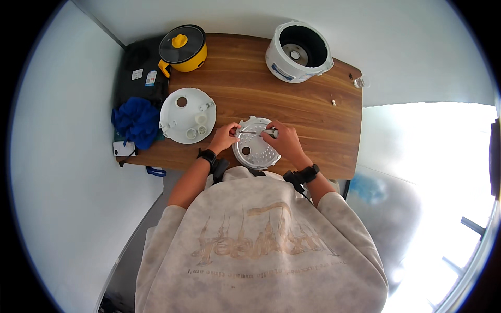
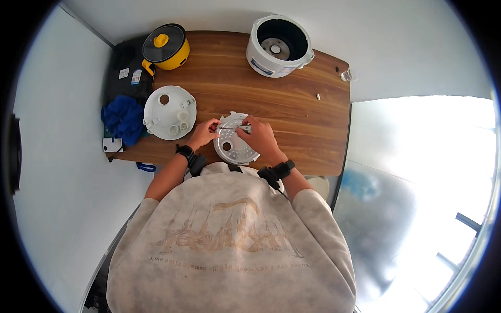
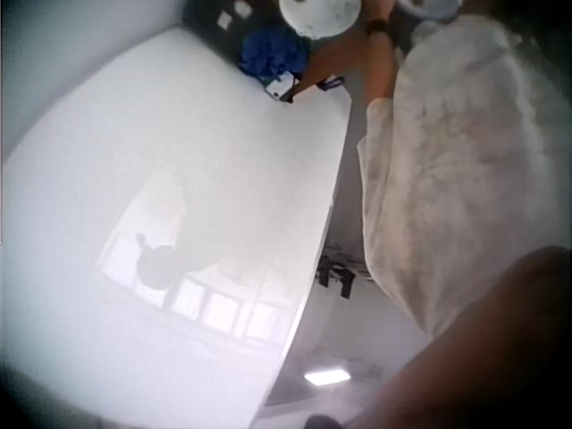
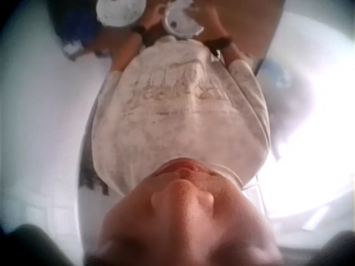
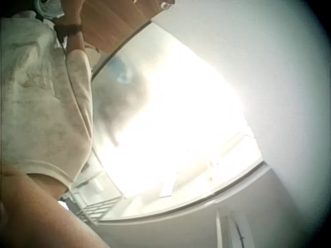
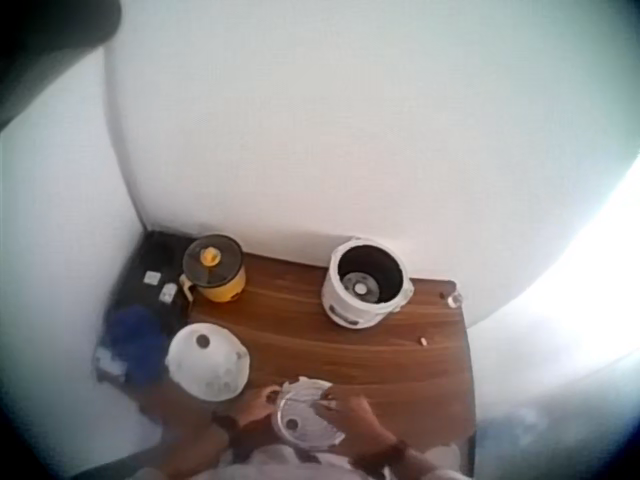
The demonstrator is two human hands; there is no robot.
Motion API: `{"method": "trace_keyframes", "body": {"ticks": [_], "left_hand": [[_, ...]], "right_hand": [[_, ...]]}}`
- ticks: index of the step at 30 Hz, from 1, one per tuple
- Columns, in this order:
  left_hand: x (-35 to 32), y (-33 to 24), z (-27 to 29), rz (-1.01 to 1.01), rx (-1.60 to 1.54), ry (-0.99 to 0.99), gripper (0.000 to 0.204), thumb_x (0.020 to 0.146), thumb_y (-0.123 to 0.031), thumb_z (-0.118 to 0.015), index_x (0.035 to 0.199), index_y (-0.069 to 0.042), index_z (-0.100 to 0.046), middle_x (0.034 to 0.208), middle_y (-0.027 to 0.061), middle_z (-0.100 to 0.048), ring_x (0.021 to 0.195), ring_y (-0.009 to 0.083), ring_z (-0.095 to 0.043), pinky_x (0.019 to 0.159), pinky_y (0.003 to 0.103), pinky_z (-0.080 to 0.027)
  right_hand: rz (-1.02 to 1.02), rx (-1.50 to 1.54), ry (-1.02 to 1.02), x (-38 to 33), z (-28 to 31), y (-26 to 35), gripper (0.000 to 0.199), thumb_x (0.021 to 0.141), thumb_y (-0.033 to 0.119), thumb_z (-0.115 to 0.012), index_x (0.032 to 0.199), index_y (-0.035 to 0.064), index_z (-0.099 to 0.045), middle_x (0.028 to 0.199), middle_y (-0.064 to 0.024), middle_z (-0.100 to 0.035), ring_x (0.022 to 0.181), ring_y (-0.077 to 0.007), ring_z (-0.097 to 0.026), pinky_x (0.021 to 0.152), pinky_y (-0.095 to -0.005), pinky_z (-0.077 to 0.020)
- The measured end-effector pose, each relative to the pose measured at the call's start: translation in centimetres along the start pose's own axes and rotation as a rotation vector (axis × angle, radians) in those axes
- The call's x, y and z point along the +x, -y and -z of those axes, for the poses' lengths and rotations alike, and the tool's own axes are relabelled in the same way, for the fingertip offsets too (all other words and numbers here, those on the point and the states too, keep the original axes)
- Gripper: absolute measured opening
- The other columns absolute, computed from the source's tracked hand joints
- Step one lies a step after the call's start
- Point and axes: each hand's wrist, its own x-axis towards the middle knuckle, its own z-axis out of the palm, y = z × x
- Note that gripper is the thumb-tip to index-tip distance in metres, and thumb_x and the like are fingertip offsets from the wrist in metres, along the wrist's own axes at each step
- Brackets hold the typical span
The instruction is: The person uses a screwdriver to remove screws from a white plastic lid and separates its components on a wooden table. They then place the disassembled parts and a small white plastic piece on the table.
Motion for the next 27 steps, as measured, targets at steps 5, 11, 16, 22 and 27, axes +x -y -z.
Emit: {"method": "trace_keyframes", "body": {"ticks": [5,11,16,22,27], "left_hand": [[-0.4,0.4,0.0,-0.085,-0.078,-0.028,0.050,0.074,-0.004,-0.076,0.122,-0.010,-0.062,0.092,0.0069,-0.065,0.080,0.0154,-0.063,0.077,0.030,-0.053],[-0.6,0.7,-0.1,-0.109,-0.072,-0.021,0.047,0.077,-0.005,-0.074,0.123,-0.009,-0.063,0.093,0.0053,-0.066,0.079,0.0127,-0.061,0.076,0.029,-0.053],[-0.4,1.3,-0.2,-0.091,-0.063,-0.042,0.041,0.078,-0.005,-0.074,0.117,-0.008,-0.065,0.093,0.0047,-0.066,0.079,0.0117,-0.062,0.076,0.028,-0.054],[-0.3,1.6,-0.4,-0.106,-0.050,-0.046,0.036,0.078,-0.006,-0.075,0.113,-0.007,-0.065,0.092,0.0034,-0.065,0.079,0.0112,-0.061,0.076,0.028,-0.053],[-0.3,1.5,-0.3,-0.108,-0.060,-0.035,0.035,0.078,-0.006,-0.075,0.112,-0.007,-0.065,0.091,0.0028,-0.064,0.078,0.0110,-0.059,0.075,0.027,-0.052]], "right_hand": [[0.062,-0.020,0.011,1.2,-0.9,0.3,0.028,0.079,0.024,-0.073,0.092,0.0026,-0.060,0.080,-0.0191,-0.066,0.073,-0.0384,-0.063,0.066,-0.0434,-0.0499],[0.171,-0.045,0.027,1.4,-1.5,-0.1,0.028,0.077,0.021,-0.073,0.092,0.0024,-0.059,0.078,-0.0198,-0.065,0.072,-0.0385,-0.063,0.066,-0.0444,-0.0499],[0.169,-0.055,0.051,1.5,-1.4,0.3,0.027,0.077,0.020,-0.073,0.092,0.0021,-0.058,0.082,-0.0185,-0.066,0.074,-0.0383,-0.063,0.067,-0.0444,-0.0502],[0.199,-0.065,0.061,1.5,-1.3,0.4,0.027,0.078,0.019,-0.072,0.093,0.0022,-0.058,0.088,-0.0175,-0.066,0.078,-0.0378,-0.064,0.070,-0.0445,-0.0506],[0.201,-0.062,0.067,1.6,-1.4,0.4,0.028,0.078,0.019,-0.071,0.095,0.0020,-0.057,0.090,-0.0177,-0.066,0.081,-0.0380,-0.063,0.071,-0.0446,-0.0505]]}}
